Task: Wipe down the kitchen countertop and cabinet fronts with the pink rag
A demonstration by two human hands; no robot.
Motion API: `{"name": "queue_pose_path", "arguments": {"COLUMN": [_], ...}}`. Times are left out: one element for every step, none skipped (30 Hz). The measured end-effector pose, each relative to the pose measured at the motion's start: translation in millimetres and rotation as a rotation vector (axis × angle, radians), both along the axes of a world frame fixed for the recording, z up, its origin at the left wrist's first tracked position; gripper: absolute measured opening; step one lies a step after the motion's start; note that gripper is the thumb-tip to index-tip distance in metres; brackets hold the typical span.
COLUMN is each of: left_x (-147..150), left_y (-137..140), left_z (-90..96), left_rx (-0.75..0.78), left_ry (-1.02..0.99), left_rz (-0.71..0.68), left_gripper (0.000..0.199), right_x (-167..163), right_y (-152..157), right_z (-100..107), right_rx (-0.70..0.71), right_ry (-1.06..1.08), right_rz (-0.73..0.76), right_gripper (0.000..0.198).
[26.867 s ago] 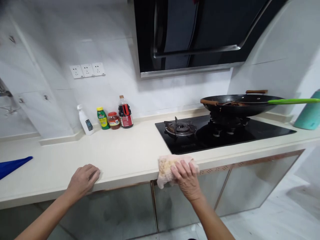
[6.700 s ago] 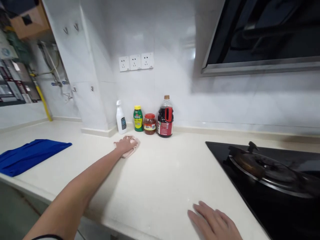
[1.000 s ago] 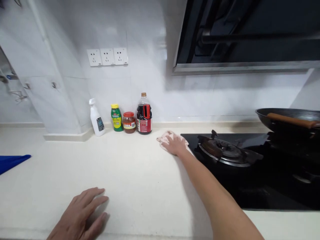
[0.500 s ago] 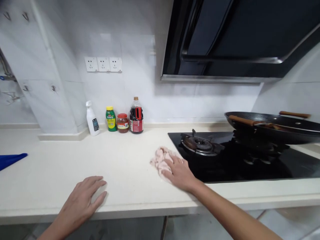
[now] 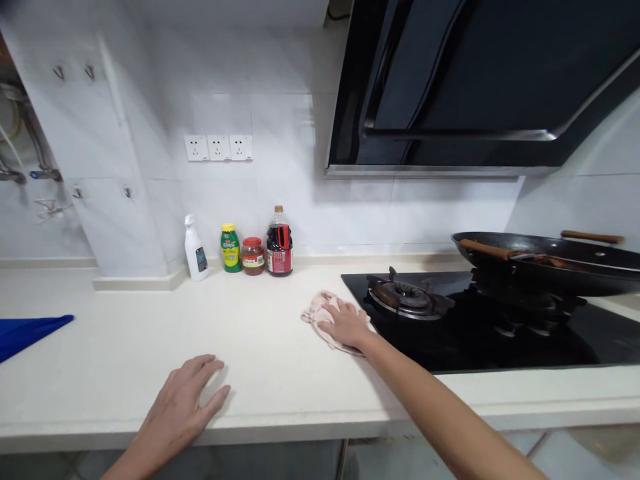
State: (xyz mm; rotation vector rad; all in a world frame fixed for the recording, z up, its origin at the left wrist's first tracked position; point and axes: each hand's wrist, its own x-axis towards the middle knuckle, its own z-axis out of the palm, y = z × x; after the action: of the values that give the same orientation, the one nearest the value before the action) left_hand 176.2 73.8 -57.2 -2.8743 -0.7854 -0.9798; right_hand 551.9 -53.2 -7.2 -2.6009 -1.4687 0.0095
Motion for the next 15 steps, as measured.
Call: {"name": "queue_pose_path", "arguments": {"left_x": [1,1,1,1,1,1,1,0,0,0,-1,-1,-2,-3,-3], "left_y": [1,1,2,2,3,3,4,5,5,6,7,9,10,11,13], "left_z": [-0.8,-1.3,-1.5,-1.4,-1.1,-0.5,0.3,1.3,2.4,3.8,5.2,6.5,7.6,8.4,8.6], "left_rx": [-0.010,-0.021,-0.030,-0.038,-0.045,-0.054,-0.067,-0.086,-0.109,-0.135,-0.162,-0.188,-0.209,-0.221,-0.225], "left_ry": [-0.014,-0.026,-0.037,-0.045,-0.051,-0.057,-0.061,-0.063,-0.065,-0.063,-0.061,-0.056,-0.050,-0.046,-0.038], "left_rz": [0.020,0.039,0.053,0.062,0.068,0.072,0.077,0.080,0.084,0.086,0.090,0.092,0.093,0.098,0.103], "left_gripper": [0.038,0.040,0.041,0.042,0.043,0.044,0.045,0.045,0.045,0.044,0.044,0.045,0.046,0.047,0.048], "right_x": [-8,-20,-35,-53,-73,-93,-114,-133,-151,-165,-177,-185,-190,-191,-189], "right_y": [14,26,34,39,40,36,30,21,10,-1,-12,-23,-32,-39,-46], "right_z": [4,7,8,9,8,7,6,4,2,0,-2,-5,-8,-13,-19], "right_rx": [-0.005,-0.003,0.000,-0.002,-0.004,-0.006,-0.002,0.011,0.032,0.064,0.102,0.143,0.182,0.218,0.257], "right_ry": [0.010,0.014,0.016,0.022,0.031,0.046,0.063,0.078,0.086,0.079,0.052,0.004,-0.063,-0.142,-0.225], "right_rz": [0.001,0.025,0.066,0.117,0.187,0.279,0.385,0.500,0.614,0.714,0.787,0.828,0.850,0.854,0.846], "right_gripper": [0.067,0.067,0.066,0.064,0.062,0.059,0.056,0.054,0.052,0.051,0.050,0.049,0.049,0.049,0.049]}}
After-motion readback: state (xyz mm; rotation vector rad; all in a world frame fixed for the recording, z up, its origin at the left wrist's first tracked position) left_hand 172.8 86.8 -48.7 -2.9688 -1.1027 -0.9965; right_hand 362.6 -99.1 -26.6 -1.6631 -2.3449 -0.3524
